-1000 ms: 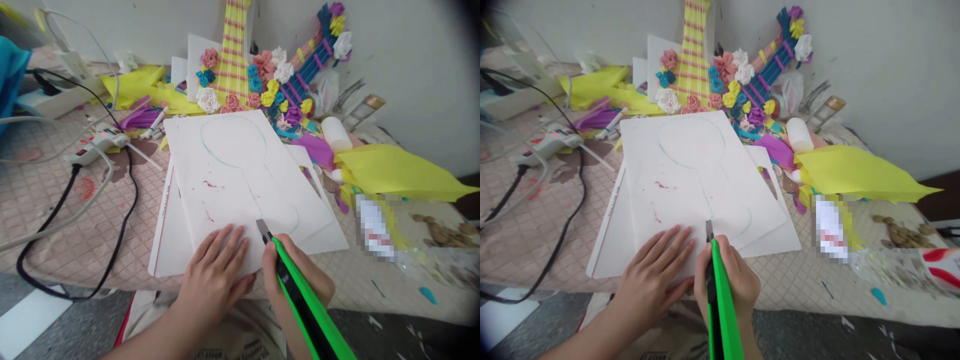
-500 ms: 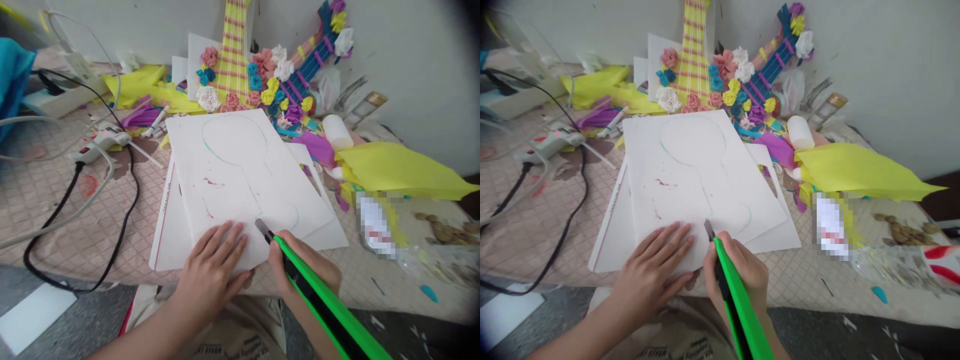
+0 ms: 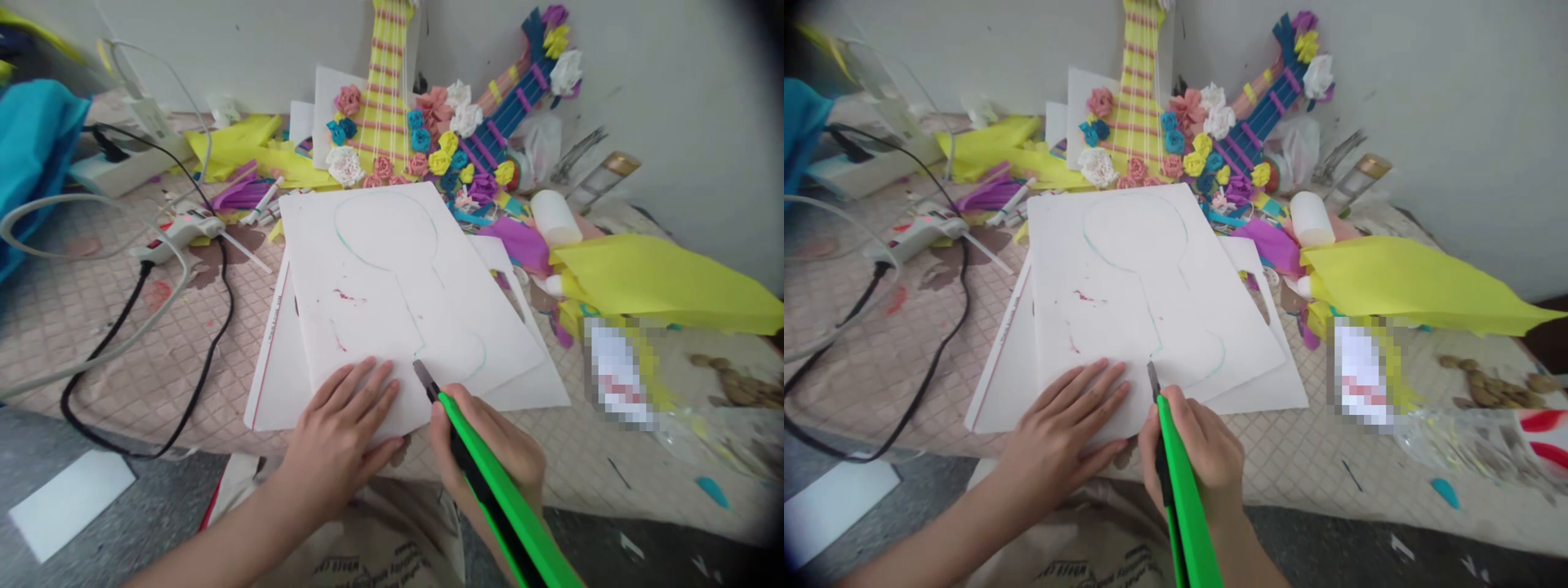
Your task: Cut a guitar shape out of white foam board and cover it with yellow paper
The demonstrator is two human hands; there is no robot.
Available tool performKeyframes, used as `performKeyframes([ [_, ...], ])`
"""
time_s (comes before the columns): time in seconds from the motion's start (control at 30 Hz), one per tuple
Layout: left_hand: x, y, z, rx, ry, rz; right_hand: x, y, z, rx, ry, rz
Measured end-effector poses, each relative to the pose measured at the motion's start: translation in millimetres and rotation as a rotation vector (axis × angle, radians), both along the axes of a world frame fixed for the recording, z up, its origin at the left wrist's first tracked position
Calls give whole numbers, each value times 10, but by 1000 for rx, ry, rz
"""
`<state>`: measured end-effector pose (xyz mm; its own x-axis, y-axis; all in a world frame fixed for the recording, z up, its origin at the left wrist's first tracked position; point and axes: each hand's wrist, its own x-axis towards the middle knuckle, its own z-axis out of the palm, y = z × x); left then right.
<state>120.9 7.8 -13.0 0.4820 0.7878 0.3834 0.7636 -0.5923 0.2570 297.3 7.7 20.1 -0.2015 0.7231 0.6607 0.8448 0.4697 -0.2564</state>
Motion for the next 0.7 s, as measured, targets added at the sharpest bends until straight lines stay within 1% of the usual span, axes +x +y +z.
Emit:
performKeyframes([
  [0.1,-9,1,8,-2,7,-11,64,15,32,-78,-37,52],
  [0.27,-14,1,18,-28,10,-17,172,41,43,-123,-107,95],
  [0.33,-12,1,16,-26,5,-17,190,45,38,-121,-127,114],
  [0.5,-12,-5,14,-29,13,-20,185,35,54,-82,-73,142],
  [0.7,-21,-6,34,-29,25,-23,217,28,70,-101,-110,170],
])
